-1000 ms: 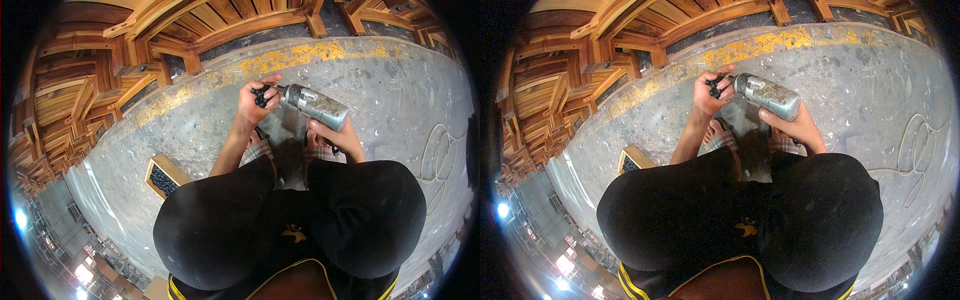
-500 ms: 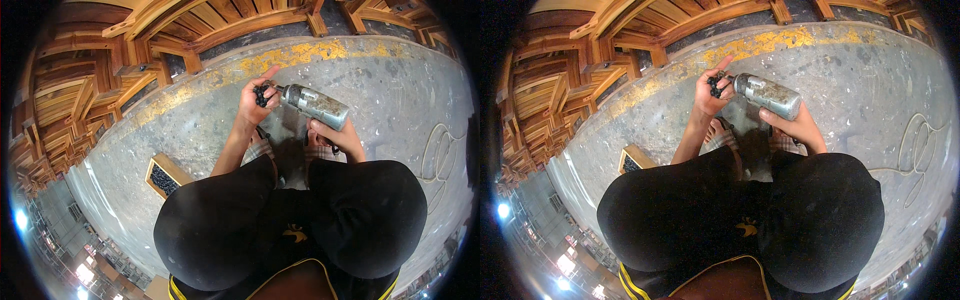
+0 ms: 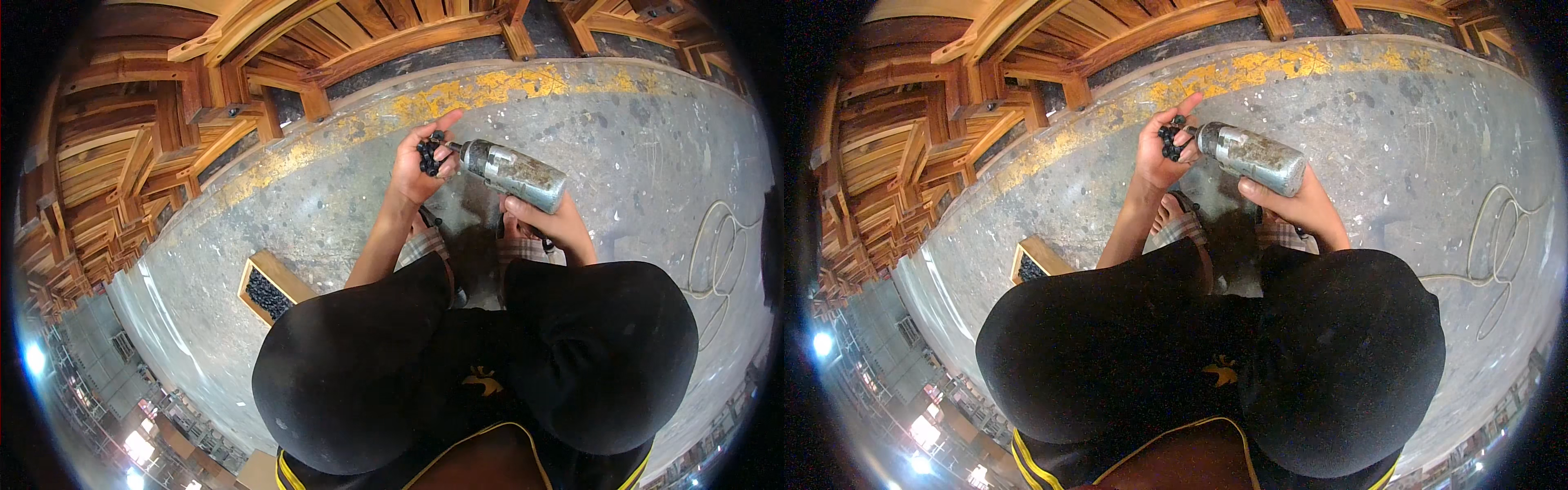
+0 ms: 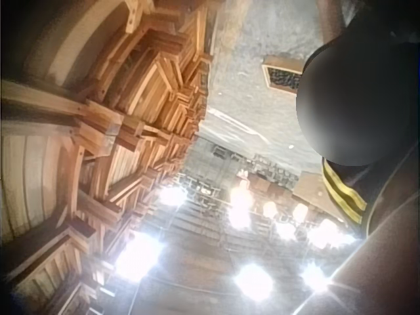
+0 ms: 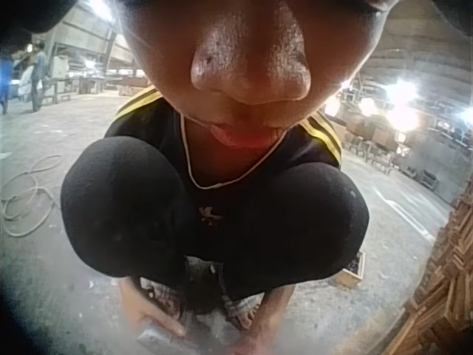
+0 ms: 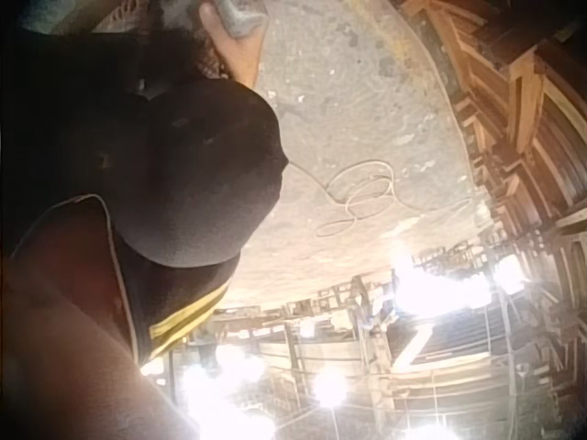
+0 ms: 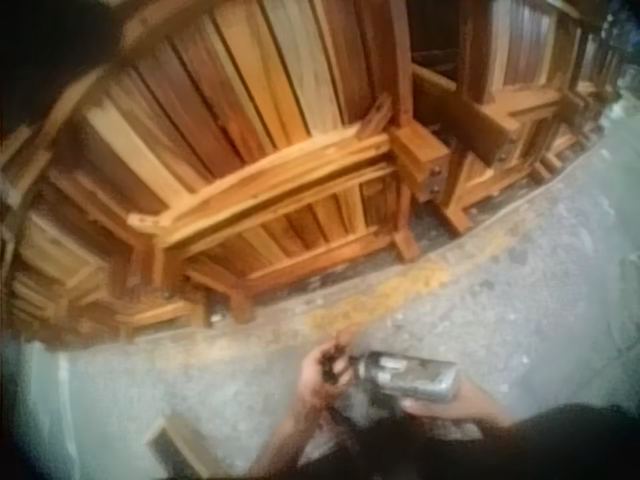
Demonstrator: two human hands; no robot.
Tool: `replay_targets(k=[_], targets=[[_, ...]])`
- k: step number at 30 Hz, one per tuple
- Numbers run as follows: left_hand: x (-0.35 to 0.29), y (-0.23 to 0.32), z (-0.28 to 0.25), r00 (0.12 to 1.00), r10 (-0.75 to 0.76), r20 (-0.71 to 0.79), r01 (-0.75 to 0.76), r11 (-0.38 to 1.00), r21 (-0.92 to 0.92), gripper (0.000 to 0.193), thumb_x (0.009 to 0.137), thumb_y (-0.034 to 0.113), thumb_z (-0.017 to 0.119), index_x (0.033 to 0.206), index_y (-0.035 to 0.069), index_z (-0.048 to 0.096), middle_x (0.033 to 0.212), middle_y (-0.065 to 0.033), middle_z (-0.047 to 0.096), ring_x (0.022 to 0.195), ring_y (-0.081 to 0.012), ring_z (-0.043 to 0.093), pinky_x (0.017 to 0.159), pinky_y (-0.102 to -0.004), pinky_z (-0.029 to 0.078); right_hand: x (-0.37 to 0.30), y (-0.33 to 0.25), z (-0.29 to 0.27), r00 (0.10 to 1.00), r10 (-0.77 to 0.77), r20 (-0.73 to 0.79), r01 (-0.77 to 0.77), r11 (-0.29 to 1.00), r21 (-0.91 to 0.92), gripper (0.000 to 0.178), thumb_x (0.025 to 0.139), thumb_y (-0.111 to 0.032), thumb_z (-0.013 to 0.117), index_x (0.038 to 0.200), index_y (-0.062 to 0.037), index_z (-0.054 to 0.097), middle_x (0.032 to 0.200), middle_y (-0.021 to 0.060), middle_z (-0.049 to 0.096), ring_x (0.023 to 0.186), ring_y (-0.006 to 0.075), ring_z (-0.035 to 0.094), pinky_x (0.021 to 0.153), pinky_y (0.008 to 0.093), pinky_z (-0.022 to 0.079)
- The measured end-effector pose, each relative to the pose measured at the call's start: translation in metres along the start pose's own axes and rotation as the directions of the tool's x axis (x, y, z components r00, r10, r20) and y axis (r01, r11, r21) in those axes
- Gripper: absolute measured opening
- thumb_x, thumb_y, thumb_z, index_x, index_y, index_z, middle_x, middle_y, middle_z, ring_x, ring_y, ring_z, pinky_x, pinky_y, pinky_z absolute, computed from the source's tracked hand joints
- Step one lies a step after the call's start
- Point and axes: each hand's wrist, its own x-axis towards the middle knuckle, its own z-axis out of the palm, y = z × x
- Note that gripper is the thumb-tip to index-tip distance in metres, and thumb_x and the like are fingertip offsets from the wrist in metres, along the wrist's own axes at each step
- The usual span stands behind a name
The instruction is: Assembling wooden furniture components using an air-powered drill and screws.
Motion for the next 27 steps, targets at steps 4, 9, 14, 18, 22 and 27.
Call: replay_targets(k=[4,9,14,18,22,27], targets=[[0.0,0.002,0.002,1.0,-0.006,-0.014,0.006,1.0,0.013,0.046,0.095,0.027,0.036,0.132,0.002,0.048,0.059,-0.0012,0.043,0.044,-0.0149,0.037,0.043,-0.0269,0.03,0.001,-0.004,0.003,0.998,0.055,-0.006,-0.055,0.998,0.041,0.045,0.079,-0.021,0.075,0.116,-0.0012,0.058,0.088,-0.0008,0.062,0.065,0.0037,0.052,0.051,0.0206,0.041],[0.001,0.005,0.006,0.998,0.012,-0.055,-0.003,0.987,0.159,0.046,0.095,0.026,0.037,0.131,-0.003,0.047,0.058,-0.0003,0.043,0.045,-0.0142,0.038,0.044,-0.0265,0.032,0.002,-0.005,0.004,0.998,0.056,-0.021,-0.055,0.998,0.042,0.045,0.079,-0.022,0.076,0.114,-0.0009,0.058,0.086,-0.0003,0.062,0.062,0.0037,0.052,0.048,0.0203,0.041],[0.001,0.006,0.006,0.995,0.027,-0.093,-0.012,0.987,0.157,0.046,0.095,0.026,0.037,0.128,-0.004,0.049,0.057,-0.0001,0.043,0.046,-0.014,0.039,0.045,-0.0259,0.032,0.002,-0.006,0.006,0.996,0.083,-0.018,-0.082,0.995,0.052,0.045,0.079,-0.022,0.075,0.115,-0.0012,0.057,0.08,0.0,0.062,0.056,0.0036,0.051,0.045,0.0205,0.04],[0.0,0.003,0.006,0.993,0.038,-0.108,-0.026,0.994,0.11,0.044,0.095,0.026,0.038,0.126,-0.004,0.051,0.058,0.0003,0.043,0.047,-0.0136,0.039,0.045,-0.0258,0.033,0.0,-0.004,0.006,0.995,0.087,-0.054,-0.083,0.994,0.066,0.045,0.079,-0.022,0.075,0.114,-0.0007,0.056,0.074,-0.0005,0.06,0.051,0.0039,0.049,0.043,0.0206,0.038],[0.002,0.0,0.014,0.988,0.053,-0.146,-0.036,0.992,0.118,0.044,0.094,0.025,0.039,0.125,-0.005,0.051,0.059,0.0011,0.043,0.048,-0.012,0.038,0.044,-0.0248,0.033,-0.001,-0.004,0.004,0.996,0.088,-0.034,-0.085,0.993,0.082,0.045,0.079,-0.023,0.075,0.114,-0.001,0.057,0.076,-0.0005,0.06,0.052,0.0041,0.049,0.043,0.0206,0.039],[0.003,-0.001,0.018,0.984,0.06,-0.17,-0.024,0.977,0.211,0.045,0.093,0.024,0.04,0.125,-0.006,0.051,0.063,0.0042,0.045,0.052,-0.0061,0.042,0.043,-0.0222,0.032,0.001,-0.006,0.006,0.998,0.059,-0.023,-0.059,0.998,0.011,0.046,0.079,-0.025,0.075,0.114,-0.0014,0.058,0.08,-0.0006,0.062,0.057,0.0037,0.051,0.045,0.0203,0.04]])
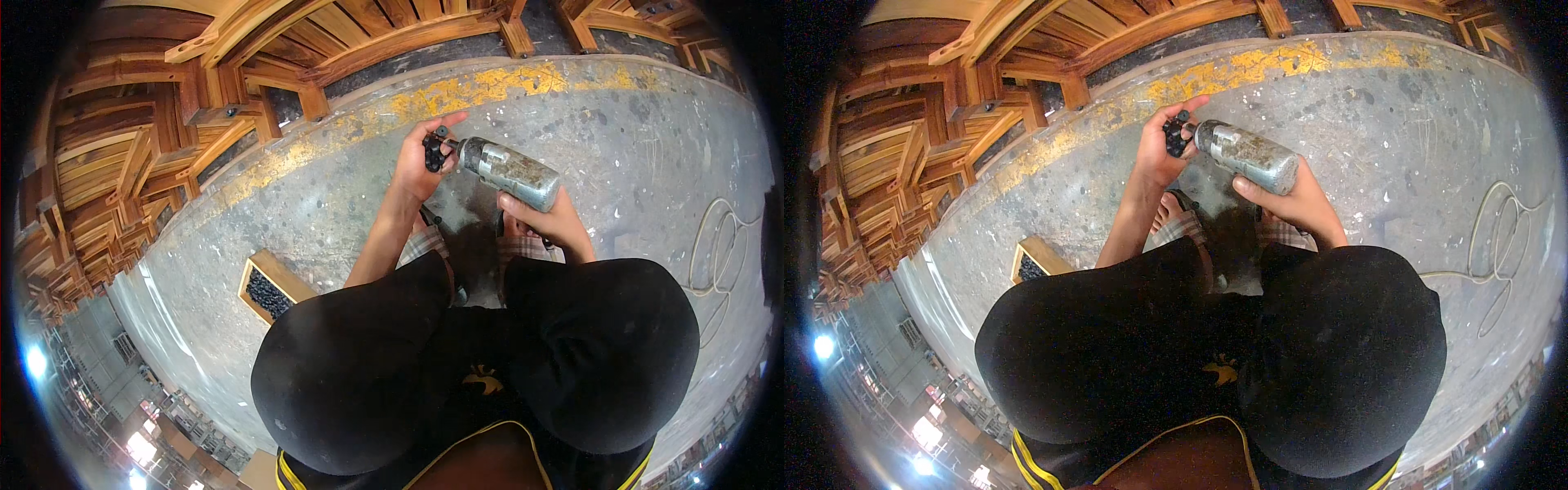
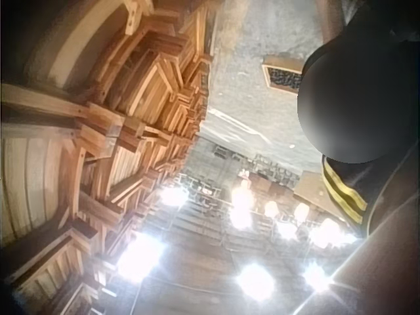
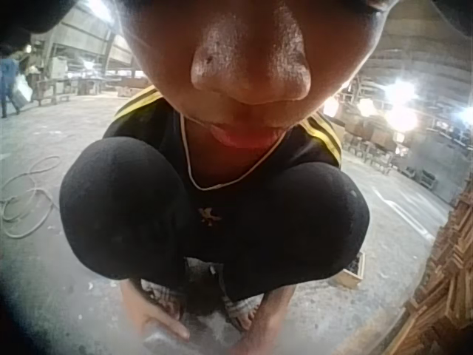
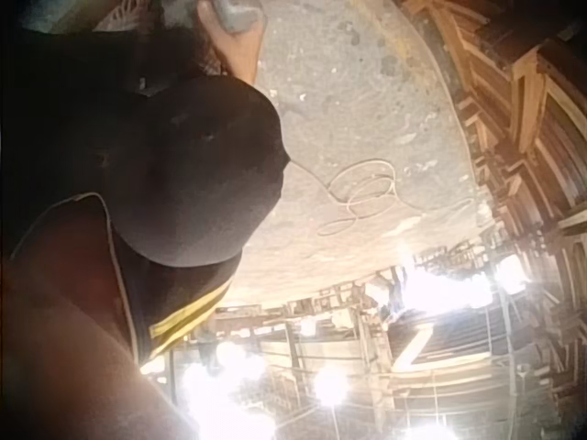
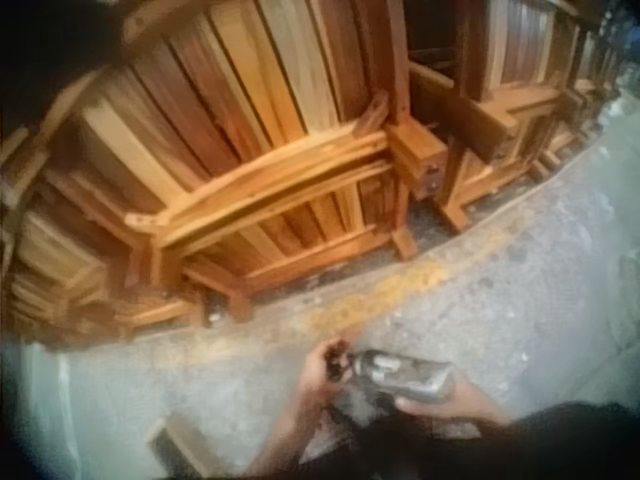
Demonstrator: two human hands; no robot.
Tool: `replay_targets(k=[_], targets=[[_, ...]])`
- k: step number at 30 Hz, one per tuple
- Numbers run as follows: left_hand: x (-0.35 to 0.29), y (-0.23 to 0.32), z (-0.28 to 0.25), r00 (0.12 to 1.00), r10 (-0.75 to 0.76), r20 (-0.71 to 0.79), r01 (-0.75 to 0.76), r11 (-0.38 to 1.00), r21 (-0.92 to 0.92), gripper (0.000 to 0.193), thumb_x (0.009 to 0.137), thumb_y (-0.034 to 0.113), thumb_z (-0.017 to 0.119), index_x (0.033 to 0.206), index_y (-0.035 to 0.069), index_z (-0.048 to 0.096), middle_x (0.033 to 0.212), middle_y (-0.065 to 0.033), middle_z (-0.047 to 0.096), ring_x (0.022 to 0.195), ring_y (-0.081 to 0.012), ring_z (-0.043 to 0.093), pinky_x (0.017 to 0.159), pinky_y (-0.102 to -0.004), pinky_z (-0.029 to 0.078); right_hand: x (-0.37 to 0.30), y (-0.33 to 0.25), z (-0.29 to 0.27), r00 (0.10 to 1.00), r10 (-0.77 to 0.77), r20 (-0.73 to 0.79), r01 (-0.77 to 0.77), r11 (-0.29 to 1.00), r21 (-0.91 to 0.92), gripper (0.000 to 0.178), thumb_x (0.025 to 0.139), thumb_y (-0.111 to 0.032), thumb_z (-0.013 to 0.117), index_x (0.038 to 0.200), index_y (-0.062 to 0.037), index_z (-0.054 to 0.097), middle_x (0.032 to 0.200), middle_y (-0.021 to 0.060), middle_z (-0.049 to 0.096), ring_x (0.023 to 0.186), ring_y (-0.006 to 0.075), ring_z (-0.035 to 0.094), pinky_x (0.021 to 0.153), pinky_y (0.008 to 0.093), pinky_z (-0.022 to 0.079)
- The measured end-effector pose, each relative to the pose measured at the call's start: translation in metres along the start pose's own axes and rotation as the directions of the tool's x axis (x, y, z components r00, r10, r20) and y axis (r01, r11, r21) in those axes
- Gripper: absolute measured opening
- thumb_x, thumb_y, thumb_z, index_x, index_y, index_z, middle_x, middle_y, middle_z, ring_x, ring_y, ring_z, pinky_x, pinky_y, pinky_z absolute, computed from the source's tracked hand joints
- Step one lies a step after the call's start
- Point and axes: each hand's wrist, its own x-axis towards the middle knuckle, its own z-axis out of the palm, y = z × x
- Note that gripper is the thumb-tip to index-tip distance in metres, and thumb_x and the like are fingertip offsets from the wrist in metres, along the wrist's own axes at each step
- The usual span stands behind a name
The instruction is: Assembling wooden furniture components using an air-powered drill and screws.
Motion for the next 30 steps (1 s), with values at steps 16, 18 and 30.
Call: replay_targets(k=[16,18,30], targets=[[-0.001,-0.004,-0.003,0.998,0.054,-0.031,-0.053,0.998,0.03,0.038,0.095,0.029,0.043,0.11,-0.001,0.062,0.058,0.003,0.044,0.049,-0.0093,0.039,0.045,-0.0241,0.031,0.0,-0.004,0.0,1.0,-0.021,-0.001,0.021,1.0,0.018,0.045,0.079,-0.021,0.076,0.116,0.0003,0.059,0.098,0.0021,0.065,0.083,0.0069,0.055,0.067,0.0233,0.046],[-0.002,-0.007,-0.002,0.995,0.057,-0.078,-0.056,0.998,0.019,0.034,0.096,0.031,0.044,0.099,0.002,0.062,0.058,0.001,0.044,0.049,-0.0122,0.039,0.045,-0.026,0.031,0.0,-0.001,-0.003,1.0,-0.003,-0.006,0.004,1.0,0.021,0.045,0.079,-0.02,0.076,0.116,0.0,0.059,0.098,0.0021,0.065,0.082,0.0067,0.055,0.066,0.0231,0.046],[0.002,-0.008,-0.017,0.998,0.039,-0.04,-0.041,0.998,-0.043,0.035,0.097,0.039,0.048,0.08,0.008,0.054,0.054,-0.0031,0.044,0.046,-0.0176,0.041,0.044,-0.0293,0.031,0.002,0.007,-0.001,0.984,-0.177,-0.029,0.178,0.984,0.015,0.036,0.084,-0.019,0.071,0.111,-0.0005,0.056,0.084,0.0039,0.064,0.068,0.0069,0.059,0.051,0.0208,0.044]])
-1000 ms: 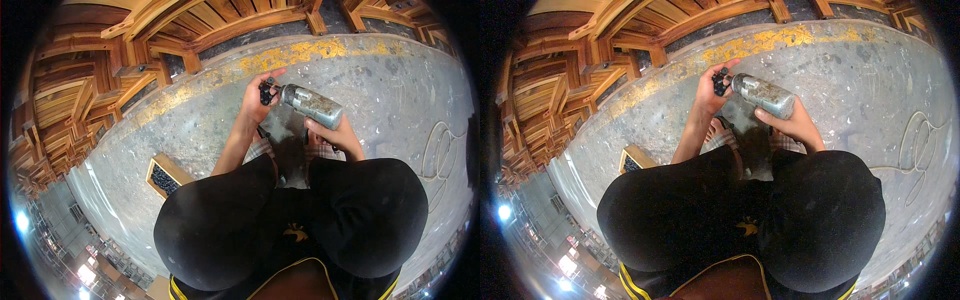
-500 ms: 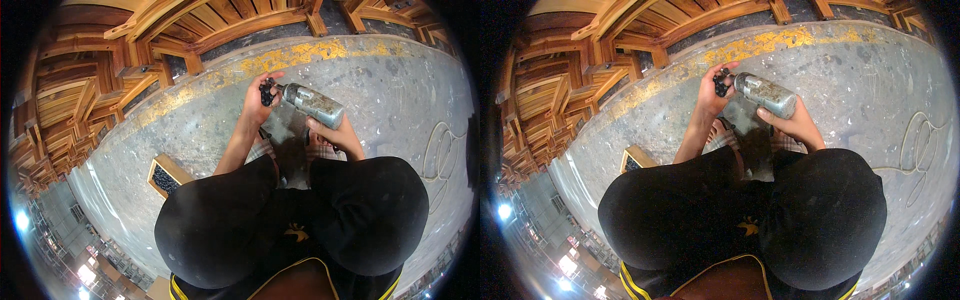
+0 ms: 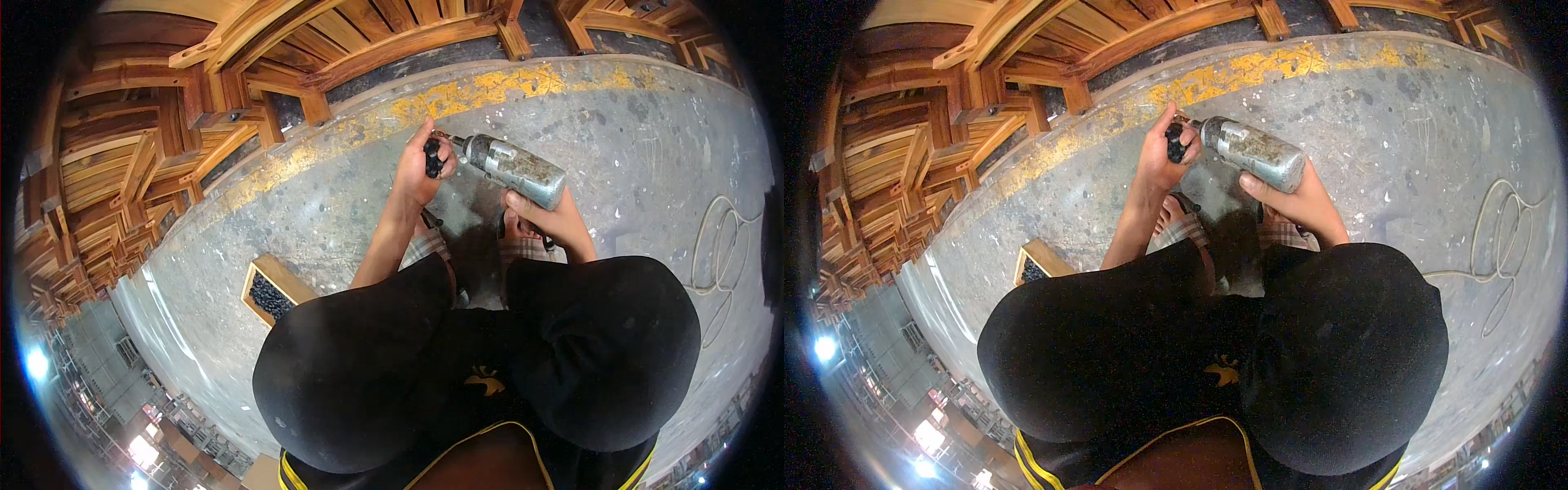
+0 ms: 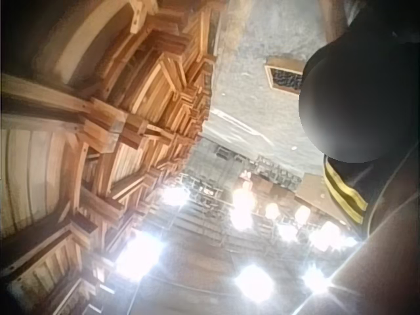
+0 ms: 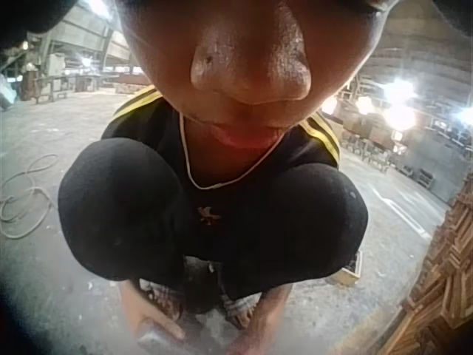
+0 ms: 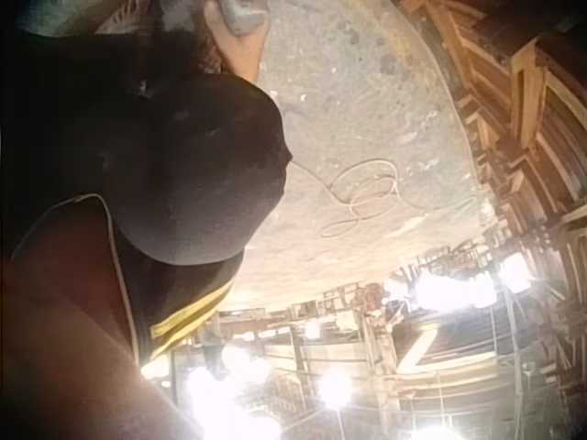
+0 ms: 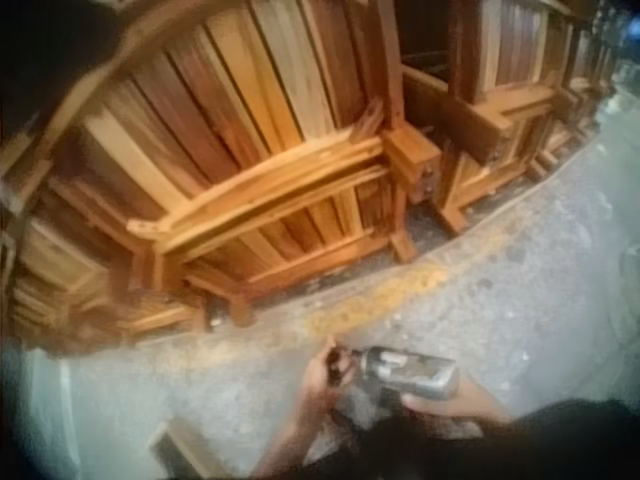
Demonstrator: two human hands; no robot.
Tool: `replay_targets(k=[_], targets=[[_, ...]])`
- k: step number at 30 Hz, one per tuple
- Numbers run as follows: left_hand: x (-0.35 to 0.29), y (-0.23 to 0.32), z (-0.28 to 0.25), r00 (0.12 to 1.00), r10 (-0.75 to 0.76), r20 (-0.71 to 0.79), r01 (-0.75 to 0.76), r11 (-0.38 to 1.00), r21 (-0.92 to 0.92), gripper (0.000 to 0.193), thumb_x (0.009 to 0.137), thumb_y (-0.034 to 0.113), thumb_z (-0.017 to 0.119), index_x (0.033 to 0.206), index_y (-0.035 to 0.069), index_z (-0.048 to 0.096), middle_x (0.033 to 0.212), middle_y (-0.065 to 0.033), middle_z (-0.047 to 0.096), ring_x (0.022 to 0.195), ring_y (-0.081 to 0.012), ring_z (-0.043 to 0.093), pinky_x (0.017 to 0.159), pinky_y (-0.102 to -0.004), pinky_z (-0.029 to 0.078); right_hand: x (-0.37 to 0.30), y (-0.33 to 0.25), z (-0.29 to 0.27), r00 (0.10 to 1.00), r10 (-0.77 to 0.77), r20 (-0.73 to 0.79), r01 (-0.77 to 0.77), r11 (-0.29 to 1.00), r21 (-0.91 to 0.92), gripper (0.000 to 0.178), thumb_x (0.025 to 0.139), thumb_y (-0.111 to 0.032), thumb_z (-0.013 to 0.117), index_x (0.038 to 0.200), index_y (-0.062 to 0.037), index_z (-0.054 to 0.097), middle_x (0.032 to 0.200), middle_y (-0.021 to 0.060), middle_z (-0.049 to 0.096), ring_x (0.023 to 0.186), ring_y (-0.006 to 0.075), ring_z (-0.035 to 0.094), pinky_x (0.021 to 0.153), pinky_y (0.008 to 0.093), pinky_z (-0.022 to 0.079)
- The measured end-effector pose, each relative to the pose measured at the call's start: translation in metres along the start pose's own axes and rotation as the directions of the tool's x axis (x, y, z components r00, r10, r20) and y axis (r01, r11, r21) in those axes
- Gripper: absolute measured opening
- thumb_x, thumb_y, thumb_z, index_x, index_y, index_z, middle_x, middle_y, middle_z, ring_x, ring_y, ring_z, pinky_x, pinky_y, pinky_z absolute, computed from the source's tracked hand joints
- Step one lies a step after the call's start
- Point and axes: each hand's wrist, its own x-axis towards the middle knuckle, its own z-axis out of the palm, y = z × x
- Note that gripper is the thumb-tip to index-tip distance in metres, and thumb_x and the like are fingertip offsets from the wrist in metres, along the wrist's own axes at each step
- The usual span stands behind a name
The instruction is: Assembling wooden furniture components using an air-powered drill and screws.
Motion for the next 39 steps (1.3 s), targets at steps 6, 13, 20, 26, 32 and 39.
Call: replay_targets(k=[6,13,20,26,32,39], targets=[[-0.005,0.007,0.005,0.996,0.033,-0.085,-0.018,0.985,0.172,0.037,0.097,0.039,0.048,0.08,0.006,0.053,0.054,-0.0023,0.042,0.045,-0.0161,0.039,0.043,-0.0279,0.031,-0.003,-0.007,-0.003,0.987,0.156,0.022,-0.156,0.988,-0.009,0.042,0.083,-0.019,0.072,0.116,0.0009,0.055,0.097,0.0044,0.063,0.086,0.0089,0.056,0.071,0.025,0.044],[-0.009,0.011,0.019,0.997,0.074,-0.021,-0.064,0.955,0.291,0.041,0.098,0.038,0.046,0.104,-0.001,0.056,0.054,0.0011,0.039,0.045,-0.0141,0.038,0.043,-0.0269,0.03,-0.003,0.006,-0.003,0.998,0.025,-0.053,-0.021,0.997,0.08,0.035,0.085,-0.02,0.069,0.111,-0.0005,0.056,0.084,0.0041,0.063,0.063,0.0065,0.055,0.051,0.0216,0.042],[-0.01,0.017,0.023,0.987,-0.024,0.161,0.016,0.999,0.048,0.04,0.1,0.035,0.042,0.117,0.001,0.056,0.054,0.0016,0.039,0.045,-0.0144,0.039,0.044,-0.026,0.031,-0.001,0.006,-0.006,0.992,0.12,0.044,-0.127,0.957,0.26,0.04,0.086,-0.027,0.067,0.111,0.0009,0.054,0.082,0.0086,0.061,0.05,0.0089,0.05,0.044,0.022,0.038],[-0.019,0.016,0.041,0.965,0.012,0.26,-0.025,0.999,0.047,0.041,0.1,0.031,0.04,0.126,0.001,0.05,0.054,0.0021,0.038,0.045,-0.0135,0.039,0.044,-0.0267,0.03,-0.001,0.023,-0.015,0.996,0.059,0.073,-0.089,0.85,0.52,0.043,0.085,-0.033,0.067,0.106,0.0018,0.054,0.082,0.0108,0.06,0.044,0.0098,0.047,0.041,0.0231,0.038],[-0.034,0.014,0.043,0.951,-0.03,0.308,0.036,0.999,-0.013,0.041,0.097,0.026,0.041,0.126,-0.002,0.046,0.054,0.001,0.039,0.046,-0.0136,0.038,0.045,-0.026,0.029,-0.002,0.028,-0.019,0.992,-0.033,0.119,-0.04,0.83,0.557,0.045,0.084,-0.036,0.067,0.104,0.0024,0.053,0.082,0.0124,0.06,0.043,0.0095,0.047,0.04,0.0246,0.04],[-0.023,0.003,0.011,0.984,-0.09,0.152,0.096,0.995,-0.03,0.034,0.093,0.028,0.04,0.1,-0.001,0.057,0.06,-0.0026,0.044,0.047,-0.0148,0.037,0.046,-0.0278,0.029,-0.004,0.026,-0.018,0.994,-0.067,0.091,0.007,0.84,0.542,0.043,0.084,-0.035,0.066,0.102,0.0022,0.054,0.082,0.0125,0.06,0.042,0.0094,0.046,0.042,0.0247,0.041]])
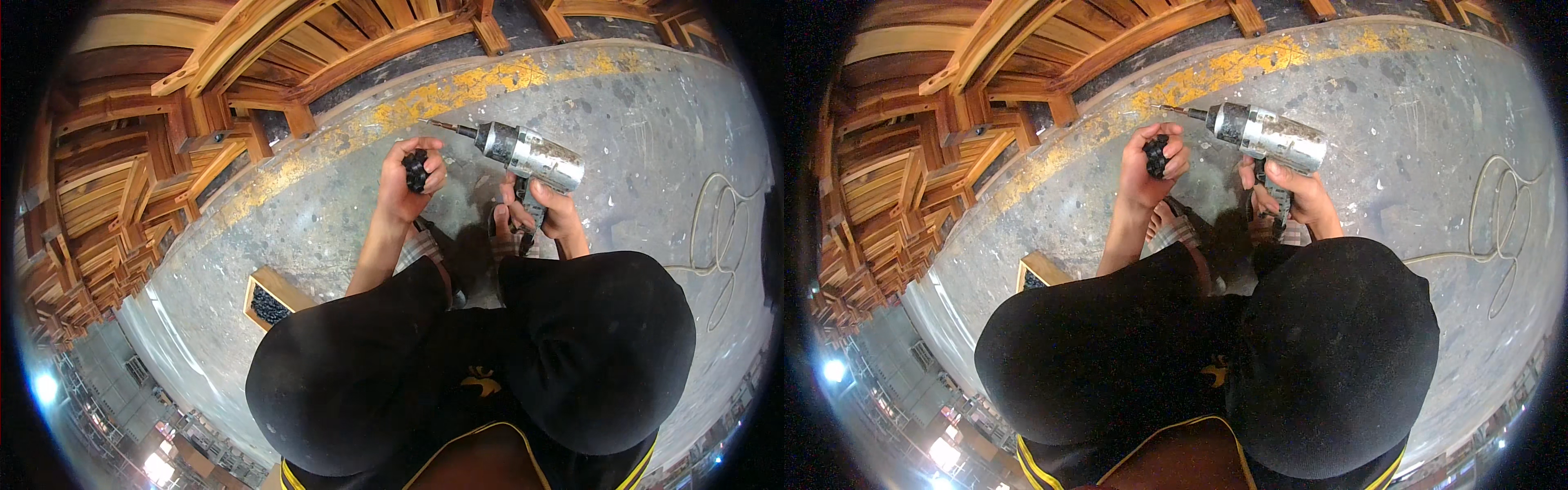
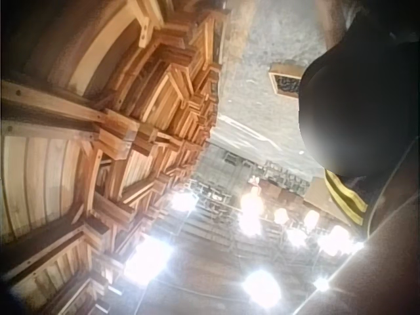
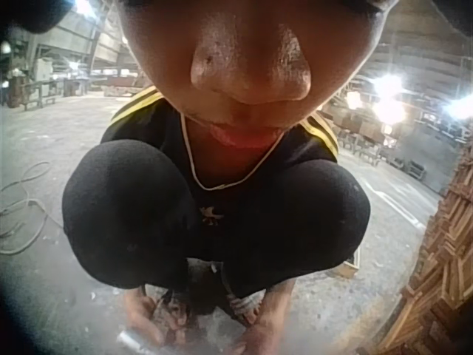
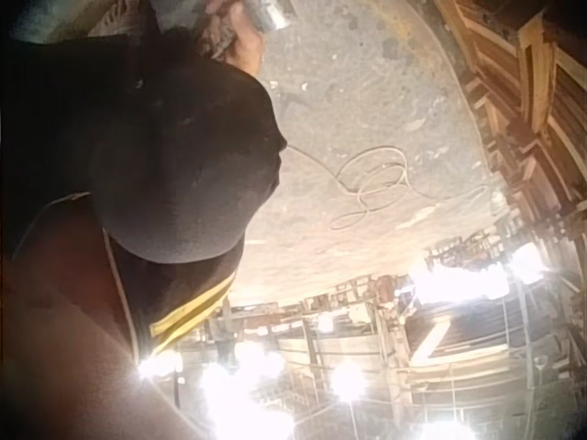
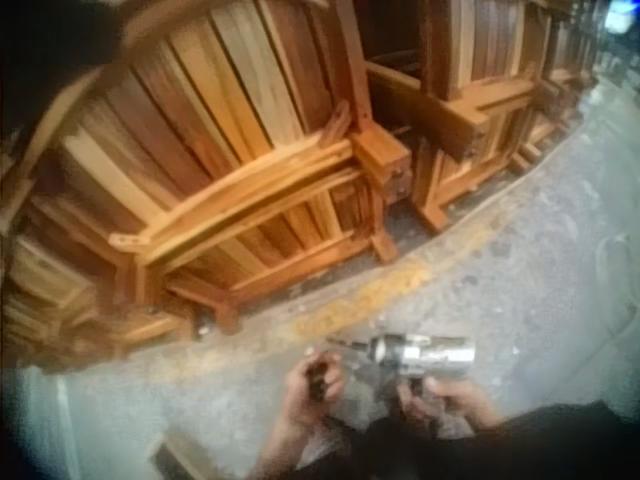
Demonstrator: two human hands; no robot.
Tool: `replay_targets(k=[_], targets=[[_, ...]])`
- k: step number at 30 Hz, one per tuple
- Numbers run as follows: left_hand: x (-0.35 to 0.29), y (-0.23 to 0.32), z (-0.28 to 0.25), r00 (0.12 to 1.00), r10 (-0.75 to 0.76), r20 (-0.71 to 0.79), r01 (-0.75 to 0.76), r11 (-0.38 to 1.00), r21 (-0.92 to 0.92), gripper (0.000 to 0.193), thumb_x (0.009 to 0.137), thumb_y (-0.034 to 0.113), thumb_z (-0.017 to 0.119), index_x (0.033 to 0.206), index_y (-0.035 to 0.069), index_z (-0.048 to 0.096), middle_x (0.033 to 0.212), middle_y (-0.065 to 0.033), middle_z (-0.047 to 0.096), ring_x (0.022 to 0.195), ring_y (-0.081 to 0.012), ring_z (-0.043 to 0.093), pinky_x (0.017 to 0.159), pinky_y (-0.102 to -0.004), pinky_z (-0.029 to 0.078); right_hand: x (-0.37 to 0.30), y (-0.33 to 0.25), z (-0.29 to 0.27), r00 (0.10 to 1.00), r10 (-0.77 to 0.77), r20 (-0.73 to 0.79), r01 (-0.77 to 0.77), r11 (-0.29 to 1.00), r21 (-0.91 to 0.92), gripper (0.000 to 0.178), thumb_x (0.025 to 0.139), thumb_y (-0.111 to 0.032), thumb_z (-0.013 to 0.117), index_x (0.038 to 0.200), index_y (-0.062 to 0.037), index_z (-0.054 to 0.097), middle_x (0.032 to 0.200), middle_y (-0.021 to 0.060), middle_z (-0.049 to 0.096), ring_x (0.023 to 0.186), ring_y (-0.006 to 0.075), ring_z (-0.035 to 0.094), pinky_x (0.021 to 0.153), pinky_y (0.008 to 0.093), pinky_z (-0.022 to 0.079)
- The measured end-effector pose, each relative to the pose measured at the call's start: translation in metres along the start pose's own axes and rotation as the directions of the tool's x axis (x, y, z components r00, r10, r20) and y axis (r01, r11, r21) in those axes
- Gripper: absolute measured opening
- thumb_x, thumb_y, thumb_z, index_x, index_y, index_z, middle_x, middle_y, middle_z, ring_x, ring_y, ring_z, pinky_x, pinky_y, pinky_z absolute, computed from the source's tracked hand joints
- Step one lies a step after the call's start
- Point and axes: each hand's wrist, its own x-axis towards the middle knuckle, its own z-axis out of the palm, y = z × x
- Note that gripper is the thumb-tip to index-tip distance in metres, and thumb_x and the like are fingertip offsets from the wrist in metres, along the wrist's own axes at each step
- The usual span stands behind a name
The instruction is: Assembling wooden furniture components using an air-powered drill and screws.
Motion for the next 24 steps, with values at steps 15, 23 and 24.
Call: replay_targets(k=[15,23,24], targets=[[0.002,0.01,-0.002,0.999,0.023,-0.03,-0.024,0.999,-0.045,0.038,0.097,0.031,0.037,0.108,-0.002,0.052,0.068,-0.0066,0.051,0.049,-0.0133,0.04,0.043,-0.0262,0.03,-0.004,-0.01,0.01,0.998,0.057,-0.037,-0.059,0.997,-0.051,0.046,0.082,-0.036,0.069,0.104,0.0018,0.056,0.08,0.0099,0.059,0.044,0.0092,0.046,0.042,0.0235,0.037],[0.001,0.021,-0.003,0.991,0.062,-0.118,-0.062,0.998,0.004,0.038,0.095,0.033,0.039,0.11,-0.001,0.05,0.069,-0.007,0.051,0.05,-0.0135,0.042,0.043,-0.026,0.029,-0.004,-0.008,0.01,0.997,0.065,-0.052,-0.069,0.995,-0.069,0.047,0.081,-0.037,0.07,0.105,0.0005,0.056,0.08,0.0096,0.059,0.045,0.0089,0.046,0.042,0.0228,0.035],[0.0,0.023,-0.004,0.992,0.056,-0.115,-0.054,0.998,0.02,0.037,0.095,0.033,0.04,0.109,0.0,0.05,0.069,-0.0066,0.05,0.05,-0.0133,0.042,0.043,-0.0257,0.029,-0.003,-0.007,0.012,0.996,0.069,-0.05,-0.072,0.995,-0.063,0.047,0.081,-0.037,0.07,0.105,0.0005,0.056,0.08,0.0097,0.059,0.045,0.009,0.045,0.042,0.0229,0.035]])
